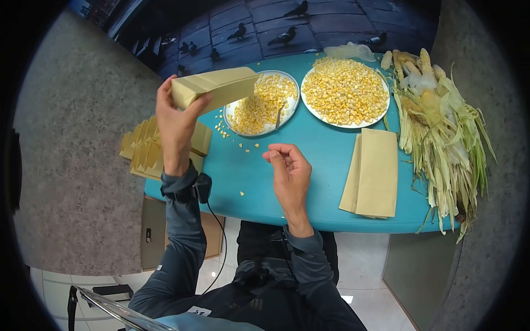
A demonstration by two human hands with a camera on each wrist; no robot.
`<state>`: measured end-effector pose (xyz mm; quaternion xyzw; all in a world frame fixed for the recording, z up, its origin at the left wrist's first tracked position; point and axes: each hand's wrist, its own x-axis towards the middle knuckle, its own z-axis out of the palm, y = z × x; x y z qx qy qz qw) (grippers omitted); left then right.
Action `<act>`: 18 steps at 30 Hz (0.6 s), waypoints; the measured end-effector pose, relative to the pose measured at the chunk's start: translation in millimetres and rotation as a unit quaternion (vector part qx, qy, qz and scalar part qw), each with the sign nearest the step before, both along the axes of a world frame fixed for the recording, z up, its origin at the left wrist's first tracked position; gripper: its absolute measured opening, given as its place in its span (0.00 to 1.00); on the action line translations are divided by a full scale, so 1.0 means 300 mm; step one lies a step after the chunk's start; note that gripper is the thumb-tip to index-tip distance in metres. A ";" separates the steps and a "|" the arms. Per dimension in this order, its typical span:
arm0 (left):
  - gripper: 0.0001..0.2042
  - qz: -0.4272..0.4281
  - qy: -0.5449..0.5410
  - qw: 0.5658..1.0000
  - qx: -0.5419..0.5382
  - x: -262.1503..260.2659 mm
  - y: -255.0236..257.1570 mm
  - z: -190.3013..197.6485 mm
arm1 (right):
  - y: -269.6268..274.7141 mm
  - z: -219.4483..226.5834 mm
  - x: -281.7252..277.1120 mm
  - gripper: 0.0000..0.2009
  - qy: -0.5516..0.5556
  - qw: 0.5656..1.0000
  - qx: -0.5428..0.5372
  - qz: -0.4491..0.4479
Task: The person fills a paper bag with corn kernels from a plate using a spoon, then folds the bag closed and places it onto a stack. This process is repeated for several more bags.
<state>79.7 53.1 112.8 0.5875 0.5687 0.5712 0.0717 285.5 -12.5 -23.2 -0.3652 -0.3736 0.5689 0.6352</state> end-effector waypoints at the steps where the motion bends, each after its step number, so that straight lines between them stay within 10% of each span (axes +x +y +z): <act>1: 0.44 0.004 0.002 0.999 -0.041 -0.011 0.003 -0.020 | -0.007 0.000 0.001 0.09 -0.011 1.000 -0.002 0.000; 18: 0.43 0.010 -0.028 0.998 -0.057 -0.014 -0.039 -0.034 | -0.034 0.007 -0.023 0.09 -0.015 1.000 0.006 0.001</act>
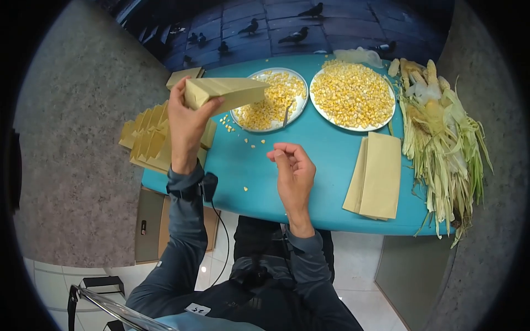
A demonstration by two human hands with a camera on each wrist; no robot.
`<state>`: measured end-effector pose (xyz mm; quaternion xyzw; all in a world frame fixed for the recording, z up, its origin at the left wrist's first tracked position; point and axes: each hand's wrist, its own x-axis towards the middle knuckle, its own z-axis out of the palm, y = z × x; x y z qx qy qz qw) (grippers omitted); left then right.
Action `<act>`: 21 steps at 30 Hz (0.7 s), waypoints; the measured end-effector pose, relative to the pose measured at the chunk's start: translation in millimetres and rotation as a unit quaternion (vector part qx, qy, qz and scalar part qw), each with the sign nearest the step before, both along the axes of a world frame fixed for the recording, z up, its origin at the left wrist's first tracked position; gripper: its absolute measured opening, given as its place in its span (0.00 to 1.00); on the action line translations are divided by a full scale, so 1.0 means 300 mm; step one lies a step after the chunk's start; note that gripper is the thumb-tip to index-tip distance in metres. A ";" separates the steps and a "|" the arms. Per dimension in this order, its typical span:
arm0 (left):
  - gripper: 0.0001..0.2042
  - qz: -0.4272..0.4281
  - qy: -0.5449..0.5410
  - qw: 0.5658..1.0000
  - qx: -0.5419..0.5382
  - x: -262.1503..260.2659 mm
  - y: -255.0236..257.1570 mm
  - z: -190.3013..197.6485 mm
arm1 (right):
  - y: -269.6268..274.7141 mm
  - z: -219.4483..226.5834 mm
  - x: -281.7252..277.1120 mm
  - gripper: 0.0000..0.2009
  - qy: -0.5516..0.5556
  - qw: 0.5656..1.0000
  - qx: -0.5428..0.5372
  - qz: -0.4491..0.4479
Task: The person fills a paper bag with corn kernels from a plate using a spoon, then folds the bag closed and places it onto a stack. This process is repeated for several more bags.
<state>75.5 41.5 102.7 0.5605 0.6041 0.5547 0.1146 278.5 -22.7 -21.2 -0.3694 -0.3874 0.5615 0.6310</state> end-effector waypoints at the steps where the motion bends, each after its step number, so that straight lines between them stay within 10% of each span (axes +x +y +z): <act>1: 0.42 -0.002 -0.002 1.000 0.029 0.009 -0.014 -0.011 | 0.004 0.005 -0.004 0.09 0.012 1.000 0.001 0.002; 16: 0.56 -0.174 -0.158 0.971 0.044 0.146 -0.464 -0.388 | -0.056 0.046 -0.080 0.35 0.114 0.980 0.000 0.162; 21: 0.38 -0.136 -0.467 0.873 -0.035 0.076 -0.533 -0.322 | -0.070 0.047 -0.096 0.33 0.077 0.979 0.026 0.187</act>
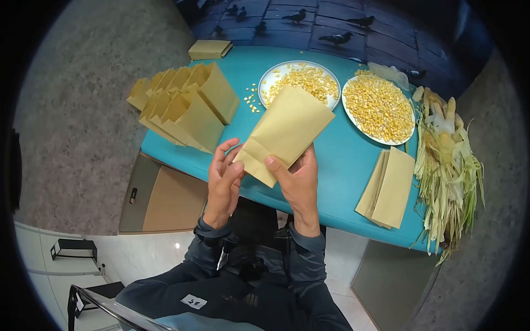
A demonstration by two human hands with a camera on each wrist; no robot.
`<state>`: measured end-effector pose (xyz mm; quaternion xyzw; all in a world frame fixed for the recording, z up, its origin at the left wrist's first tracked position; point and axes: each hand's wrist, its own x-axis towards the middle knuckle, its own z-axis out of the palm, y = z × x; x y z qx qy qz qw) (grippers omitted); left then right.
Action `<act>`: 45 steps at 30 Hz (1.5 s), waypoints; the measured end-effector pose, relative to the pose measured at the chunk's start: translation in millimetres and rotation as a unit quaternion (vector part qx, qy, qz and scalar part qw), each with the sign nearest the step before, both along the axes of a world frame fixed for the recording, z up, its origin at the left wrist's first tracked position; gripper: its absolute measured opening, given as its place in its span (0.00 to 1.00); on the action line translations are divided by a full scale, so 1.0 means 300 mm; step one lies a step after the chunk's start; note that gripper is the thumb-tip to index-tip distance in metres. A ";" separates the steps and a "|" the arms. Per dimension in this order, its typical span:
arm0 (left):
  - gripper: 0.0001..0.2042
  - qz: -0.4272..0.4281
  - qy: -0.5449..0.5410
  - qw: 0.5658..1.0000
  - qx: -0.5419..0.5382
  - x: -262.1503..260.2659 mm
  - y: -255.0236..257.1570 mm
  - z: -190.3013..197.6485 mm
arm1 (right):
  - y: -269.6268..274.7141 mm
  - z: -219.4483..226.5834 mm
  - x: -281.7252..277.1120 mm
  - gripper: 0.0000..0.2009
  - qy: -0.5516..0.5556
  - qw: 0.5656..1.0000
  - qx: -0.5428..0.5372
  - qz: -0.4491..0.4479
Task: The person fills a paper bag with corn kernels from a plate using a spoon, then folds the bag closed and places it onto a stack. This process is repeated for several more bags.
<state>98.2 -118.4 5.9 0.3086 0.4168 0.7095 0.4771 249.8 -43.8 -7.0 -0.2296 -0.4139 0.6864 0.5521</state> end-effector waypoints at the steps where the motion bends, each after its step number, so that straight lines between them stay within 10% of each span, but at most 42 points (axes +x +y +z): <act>1: 0.38 0.002 -0.004 1.000 0.000 -0.010 -0.002 0.012 | -0.003 -0.005 -0.005 0.34 -0.010 1.000 0.007 0.010; 26: 0.22 0.000 0.007 1.000 -0.023 -0.071 -0.020 -0.008 | -0.019 -0.055 -0.095 0.20 -0.062 0.997 -0.024 0.026; 38: 0.12 0.080 0.015 0.997 -0.016 -0.075 -0.018 -0.075 | -0.053 -0.007 -0.096 0.29 -0.061 0.995 -0.013 0.078; 43: 0.13 0.066 0.041 0.997 -0.003 -0.049 -0.022 -0.064 | -0.052 0.048 0.049 0.25 -0.148 0.988 0.000 -0.038; 45: 0.13 0.041 0.031 0.999 -0.012 -0.050 -0.023 -0.059 | -0.050 0.147 0.214 0.23 -0.337 0.917 0.122 -0.175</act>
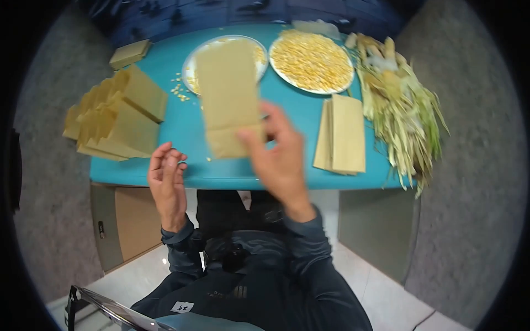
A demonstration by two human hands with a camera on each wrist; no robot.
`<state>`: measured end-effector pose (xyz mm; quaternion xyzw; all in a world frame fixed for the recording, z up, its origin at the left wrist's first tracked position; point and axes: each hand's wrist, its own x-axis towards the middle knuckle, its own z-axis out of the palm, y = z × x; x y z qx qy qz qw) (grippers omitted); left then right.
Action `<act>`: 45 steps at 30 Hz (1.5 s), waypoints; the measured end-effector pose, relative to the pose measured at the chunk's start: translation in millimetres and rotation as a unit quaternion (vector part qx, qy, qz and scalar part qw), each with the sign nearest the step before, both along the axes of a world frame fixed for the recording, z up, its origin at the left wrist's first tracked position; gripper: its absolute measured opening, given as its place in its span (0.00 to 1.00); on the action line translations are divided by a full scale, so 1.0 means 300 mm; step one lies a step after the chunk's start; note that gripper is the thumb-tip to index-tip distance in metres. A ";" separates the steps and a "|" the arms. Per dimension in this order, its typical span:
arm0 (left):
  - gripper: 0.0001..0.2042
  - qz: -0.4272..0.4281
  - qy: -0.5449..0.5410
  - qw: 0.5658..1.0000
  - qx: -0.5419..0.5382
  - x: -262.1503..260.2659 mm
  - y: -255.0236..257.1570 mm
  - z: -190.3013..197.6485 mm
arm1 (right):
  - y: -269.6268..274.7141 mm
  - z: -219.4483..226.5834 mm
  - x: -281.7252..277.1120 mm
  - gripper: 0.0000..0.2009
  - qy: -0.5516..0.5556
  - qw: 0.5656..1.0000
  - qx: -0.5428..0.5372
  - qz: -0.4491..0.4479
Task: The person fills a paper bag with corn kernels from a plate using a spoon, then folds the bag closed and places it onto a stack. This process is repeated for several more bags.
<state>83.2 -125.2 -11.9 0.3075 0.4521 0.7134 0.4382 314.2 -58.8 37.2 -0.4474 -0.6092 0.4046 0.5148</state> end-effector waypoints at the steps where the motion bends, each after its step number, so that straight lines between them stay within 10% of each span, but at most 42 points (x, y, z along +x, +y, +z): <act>1: 0.13 0.001 0.003 1.000 0.000 0.000 -0.001 -0.004 | 0.007 0.048 0.092 0.24 -0.052 0.997 0.004 -0.049; 7: 0.10 -0.033 0.017 0.999 -0.003 0.007 0.005 -0.047 | 0.040 -0.029 0.596 0.31 -0.091 0.983 -0.079 -0.136; 8: 0.10 -0.033 0.012 0.999 -0.009 0.010 -0.001 -0.050 | 0.025 -0.039 0.586 0.31 -0.096 0.982 -0.084 -0.136; 11: 0.09 -0.033 0.016 0.999 0.001 0.029 0.007 -0.043 | -0.015 -0.105 0.593 0.33 -0.551 0.805 -0.017 -0.220; 15: 0.10 -0.035 0.022 0.999 -0.010 0.023 -0.011 -0.037 | -0.021 -0.121 0.523 0.32 -0.580 0.790 0.074 -0.183; 19: 0.08 -0.020 0.009 1.000 0.000 0.007 -0.024 -0.020 | 0.008 -0.178 0.504 0.41 -0.613 0.783 -0.080 -0.070; 23: 0.08 0.003 0.009 1.000 0.011 -0.021 -0.036 -0.024 | 0.040 -0.090 0.436 0.38 -0.644 0.752 0.081 -0.115; 27: 0.08 -0.013 0.002 1.000 0.007 -0.003 -0.036 -0.017 | 0.186 0.102 0.149 0.23 -0.436 0.859 0.267 -0.032; 29: 0.07 -0.037 -0.002 0.999 0.025 0.006 -0.044 -0.002 | 0.321 0.084 0.039 0.16 -0.383 0.909 0.164 0.032; 34: 0.08 -0.019 0.008 0.999 0.040 -0.049 -0.139 0.007 | 0.625 -0.030 -0.097 0.15 -0.557 0.820 0.114 0.065; 40: 0.06 0.066 -0.018 0.998 0.013 -0.137 -0.173 -0.031 | 0.659 -0.016 -0.122 0.11 -0.444 0.872 -0.177 0.106; 45: 0.07 0.043 -0.018 0.999 0.016 -0.135 -0.154 -0.035 | 0.663 -0.007 -0.110 0.08 -0.412 0.891 -0.167 0.091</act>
